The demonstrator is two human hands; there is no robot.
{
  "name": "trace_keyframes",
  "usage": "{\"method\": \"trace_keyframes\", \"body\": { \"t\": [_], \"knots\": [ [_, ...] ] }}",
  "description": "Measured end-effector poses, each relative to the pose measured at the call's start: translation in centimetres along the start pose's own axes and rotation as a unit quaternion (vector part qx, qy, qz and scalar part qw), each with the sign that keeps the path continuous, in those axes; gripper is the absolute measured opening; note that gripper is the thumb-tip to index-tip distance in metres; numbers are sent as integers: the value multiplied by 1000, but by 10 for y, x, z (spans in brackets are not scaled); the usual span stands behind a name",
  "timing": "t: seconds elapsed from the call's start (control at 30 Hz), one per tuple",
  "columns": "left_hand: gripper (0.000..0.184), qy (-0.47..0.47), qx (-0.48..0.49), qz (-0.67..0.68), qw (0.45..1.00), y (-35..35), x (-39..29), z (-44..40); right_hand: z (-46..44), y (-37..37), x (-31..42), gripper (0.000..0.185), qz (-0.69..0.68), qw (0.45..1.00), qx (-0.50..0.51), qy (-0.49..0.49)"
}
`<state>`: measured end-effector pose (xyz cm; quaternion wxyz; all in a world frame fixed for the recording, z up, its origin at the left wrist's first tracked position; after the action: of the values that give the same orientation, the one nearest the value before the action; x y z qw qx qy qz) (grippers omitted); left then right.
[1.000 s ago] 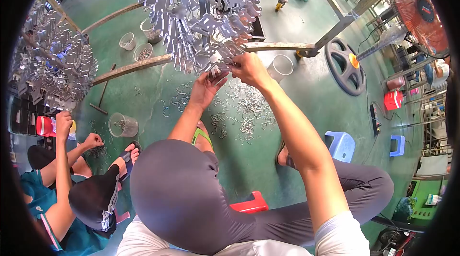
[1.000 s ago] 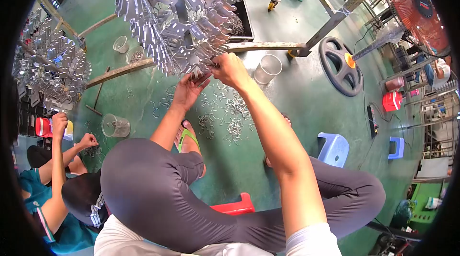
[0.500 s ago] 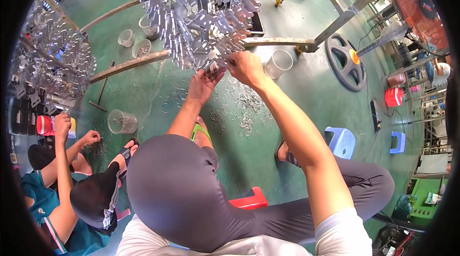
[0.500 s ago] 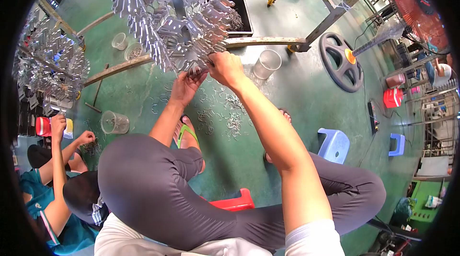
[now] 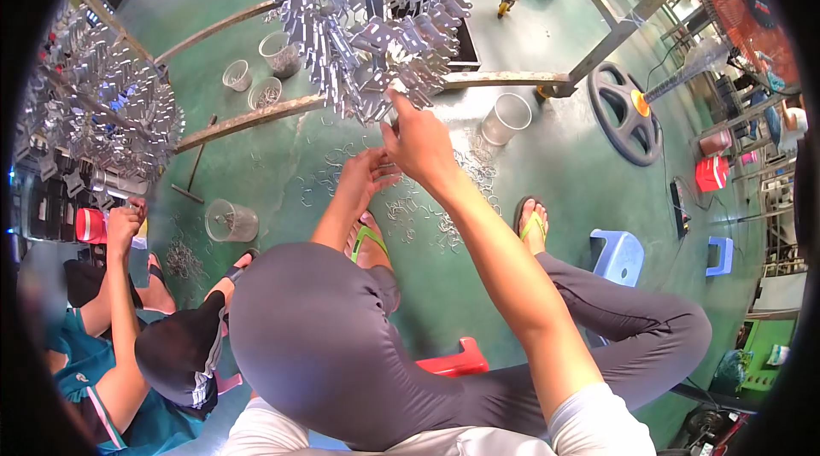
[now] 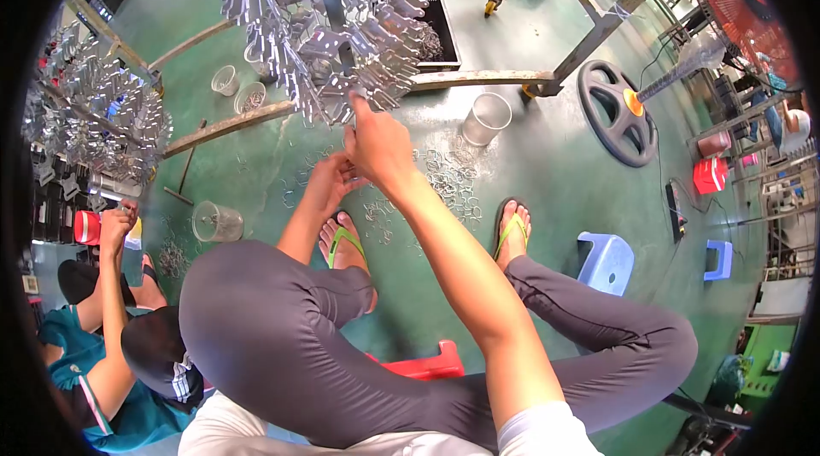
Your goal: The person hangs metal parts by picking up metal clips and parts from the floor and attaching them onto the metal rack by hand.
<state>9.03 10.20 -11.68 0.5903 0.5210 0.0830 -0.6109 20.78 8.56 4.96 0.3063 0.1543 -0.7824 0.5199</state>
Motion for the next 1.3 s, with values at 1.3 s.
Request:
{"method": "trace_keyframes", "body": {
  "t": [1.3],
  "knots": [
    [20, 333, 90, -398, 850, 104, -111, 74, 68, -43, -12, 25, -2, 998, -1, -66]
  ]
}}
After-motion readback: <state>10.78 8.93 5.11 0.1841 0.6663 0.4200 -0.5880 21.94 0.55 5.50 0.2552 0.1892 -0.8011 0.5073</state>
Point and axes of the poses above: each hand's wrist, its own z-axis away from the middle knuckle, its own y-axis out of the palm, x = y × z, the point moved 10 cm from there along -z, towards the middle knuckle, and after that the axes turned 5 degrees about -x, right-handed, at the moved point
